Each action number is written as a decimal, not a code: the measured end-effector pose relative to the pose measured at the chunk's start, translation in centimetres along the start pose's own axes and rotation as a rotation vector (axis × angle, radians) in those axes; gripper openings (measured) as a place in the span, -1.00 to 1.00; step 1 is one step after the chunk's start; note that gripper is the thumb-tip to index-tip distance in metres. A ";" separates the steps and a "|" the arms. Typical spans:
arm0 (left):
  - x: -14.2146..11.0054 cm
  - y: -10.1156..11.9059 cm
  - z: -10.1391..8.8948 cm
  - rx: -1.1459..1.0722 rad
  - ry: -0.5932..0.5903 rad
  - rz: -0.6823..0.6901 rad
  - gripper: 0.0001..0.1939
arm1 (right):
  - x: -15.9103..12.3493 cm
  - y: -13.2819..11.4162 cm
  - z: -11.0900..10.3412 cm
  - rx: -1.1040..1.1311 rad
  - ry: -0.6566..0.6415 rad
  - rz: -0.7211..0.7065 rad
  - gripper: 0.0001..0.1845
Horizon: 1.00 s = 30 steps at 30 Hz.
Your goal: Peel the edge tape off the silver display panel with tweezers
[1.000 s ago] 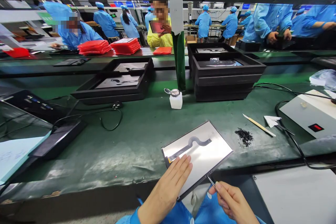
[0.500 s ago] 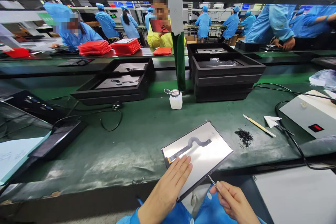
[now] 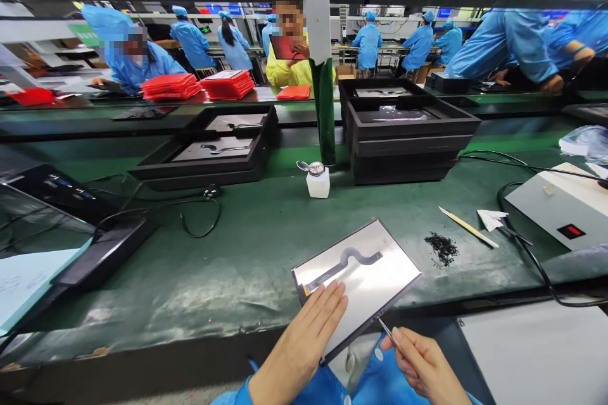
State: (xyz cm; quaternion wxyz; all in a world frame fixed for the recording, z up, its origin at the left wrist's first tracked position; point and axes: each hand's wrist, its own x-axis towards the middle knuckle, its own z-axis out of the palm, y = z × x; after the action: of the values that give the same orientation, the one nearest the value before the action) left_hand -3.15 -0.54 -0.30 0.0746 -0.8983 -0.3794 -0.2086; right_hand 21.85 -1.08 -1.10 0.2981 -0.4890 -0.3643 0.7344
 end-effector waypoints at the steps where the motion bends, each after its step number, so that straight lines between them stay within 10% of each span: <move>1: 0.0 0.0 0.0 0.001 -0.007 -0.001 -0.34 | 0.0 0.0 0.0 -0.004 0.002 0.001 -0.28; 30: 0.1 0.1 0.1 -0.008 0.029 -0.003 -0.27 | -0.4 -0.5 0.0 -0.003 0.034 0.010 -0.27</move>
State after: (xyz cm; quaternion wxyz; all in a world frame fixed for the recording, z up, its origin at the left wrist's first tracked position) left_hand -2.96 -0.54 -0.39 0.0760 -0.8950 -0.3787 -0.2233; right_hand 21.99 -1.09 -0.46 0.2997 -0.5039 -0.3578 0.7268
